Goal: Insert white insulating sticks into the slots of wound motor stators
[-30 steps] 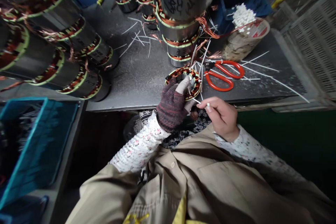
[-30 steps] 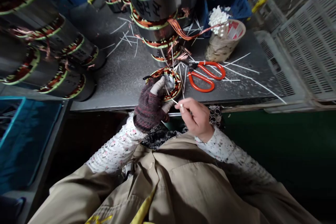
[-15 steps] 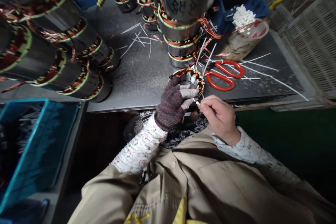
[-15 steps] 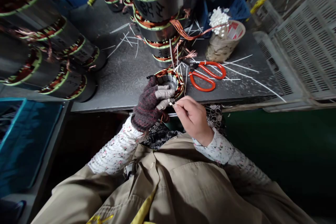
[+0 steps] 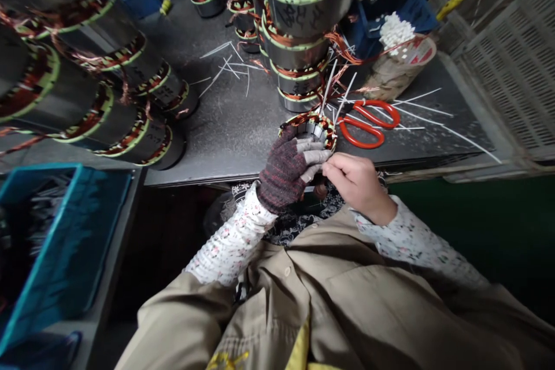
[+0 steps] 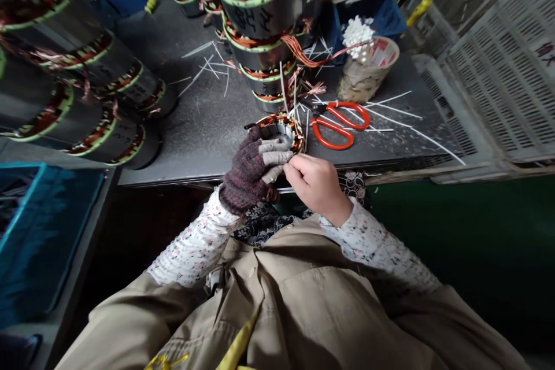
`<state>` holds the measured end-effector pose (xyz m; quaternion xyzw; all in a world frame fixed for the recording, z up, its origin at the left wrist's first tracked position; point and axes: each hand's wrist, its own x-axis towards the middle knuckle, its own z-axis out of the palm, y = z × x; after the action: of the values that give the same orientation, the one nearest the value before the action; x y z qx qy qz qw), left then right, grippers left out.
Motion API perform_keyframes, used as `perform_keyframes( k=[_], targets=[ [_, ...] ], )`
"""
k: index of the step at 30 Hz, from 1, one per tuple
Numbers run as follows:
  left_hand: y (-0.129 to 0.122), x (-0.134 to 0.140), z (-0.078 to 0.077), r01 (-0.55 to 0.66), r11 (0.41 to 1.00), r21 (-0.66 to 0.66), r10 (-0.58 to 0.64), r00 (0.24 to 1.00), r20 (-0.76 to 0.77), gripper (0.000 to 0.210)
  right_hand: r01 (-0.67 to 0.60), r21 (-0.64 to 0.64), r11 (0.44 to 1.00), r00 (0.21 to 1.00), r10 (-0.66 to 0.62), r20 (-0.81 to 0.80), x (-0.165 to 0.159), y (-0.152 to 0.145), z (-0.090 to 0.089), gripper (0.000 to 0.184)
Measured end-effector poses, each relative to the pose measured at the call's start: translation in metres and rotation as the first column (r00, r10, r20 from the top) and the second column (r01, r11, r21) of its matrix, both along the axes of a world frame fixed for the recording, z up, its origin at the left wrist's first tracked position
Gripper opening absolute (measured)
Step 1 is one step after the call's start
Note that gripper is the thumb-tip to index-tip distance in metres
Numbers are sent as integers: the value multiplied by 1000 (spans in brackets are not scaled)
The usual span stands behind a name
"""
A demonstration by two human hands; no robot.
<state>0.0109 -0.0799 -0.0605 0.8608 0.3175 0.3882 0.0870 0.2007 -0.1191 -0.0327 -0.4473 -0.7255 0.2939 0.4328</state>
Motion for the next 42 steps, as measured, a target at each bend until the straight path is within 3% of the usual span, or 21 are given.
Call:
perform_keyframes(
  k=[3, 5, 8, 12, 15, 17, 20, 23, 26, 28, 30, 32, 34, 35, 37, 40, 42],
  targets=[
    [-5, 5, 3, -54, 998, -15, 55, 997, 45, 21, -73, -109, 991, 980, 51, -191, 13, -8, 15, 31],
    [-10, 6, 4, -87, 995, -55, 93, 990, 109, 19, -97, -110, 989, 945, 56, -323, 19, -8, 18, 26],
    [-14, 3, 5, -87, 994, -72, 98, 980, 171, 25, -217, -95, 972, 876, 151, -459, 19, -4, 12, 27],
    [-13, -2, 8, -90, 994, 60, 88, 996, 34, 15, -407, -225, 885, 778, 207, -593, 14, -13, 0, 34],
    [-11, 1, 13, -98, 988, 123, 105, 993, -57, 10, -338, -318, 886, 794, 87, -601, 23, -24, 4, 36],
    [-10, 5, 14, -90, 987, 137, 98, 994, -51, 13, -289, -303, 908, 770, 33, -637, 26, -19, 12, 40],
    [-9, 10, 9, -93, 991, 95, 96, 995, -24, 16, -219, -214, 952, 710, 5, -704, 9, 10, 20, 39],
    [-6, 8, 4, -119, 992, 38, 122, 988, -94, 21, -129, -153, 980, 685, -24, -728, -25, 41, 15, 37],
    [-4, 0, 4, -117, 993, 21, 119, 985, -125, 21, -44, -36, 998, 822, 16, -570, -32, 50, 3, 35],
    [-6, -4, 7, -96, 995, 0, 95, 992, -81, 20, 75, 158, 985, 942, -18, -334, -9, 51, -3, 33],
    [-9, -5, 10, -104, 994, -28, 103, 993, -58, 30, 150, 310, 939, 988, -152, -18, 27, 56, -8, 31],
    [-12, -1, 14, -164, 986, -20, 159, 978, -135, 48, 155, 261, 953, 889, -250, 385, 59, 70, -9, 19],
    [-13, 4, 17, -210, 977, 29, 209, 935, -286, 56, 151, 126, 980, 662, -195, 724, 76, 89, -7, 10],
    [-12, 7, 18, -217, 975, 52, 221, 906, -361, 54, 150, 73, 986, 556, -145, 818, 79, 97, -6, 21],
    [-10, 9, 22, -215, 974, 69, 222, 852, -475, 44, 143, 25, 989, 439, -86, 894, 76, 111, -3, 43],
    [-8, 4, 25, -211, 975, 74, 217, 816, -536, 41, 151, 29, 988, 398, -88, 913, 70, 115, 3, 66],
    [-6, -5, 25, -175, 980, 92, 197, 829, -523, 41, 183, 25, 983, 388, -96, 916, 74, 106, 4, 70]
  ],
)
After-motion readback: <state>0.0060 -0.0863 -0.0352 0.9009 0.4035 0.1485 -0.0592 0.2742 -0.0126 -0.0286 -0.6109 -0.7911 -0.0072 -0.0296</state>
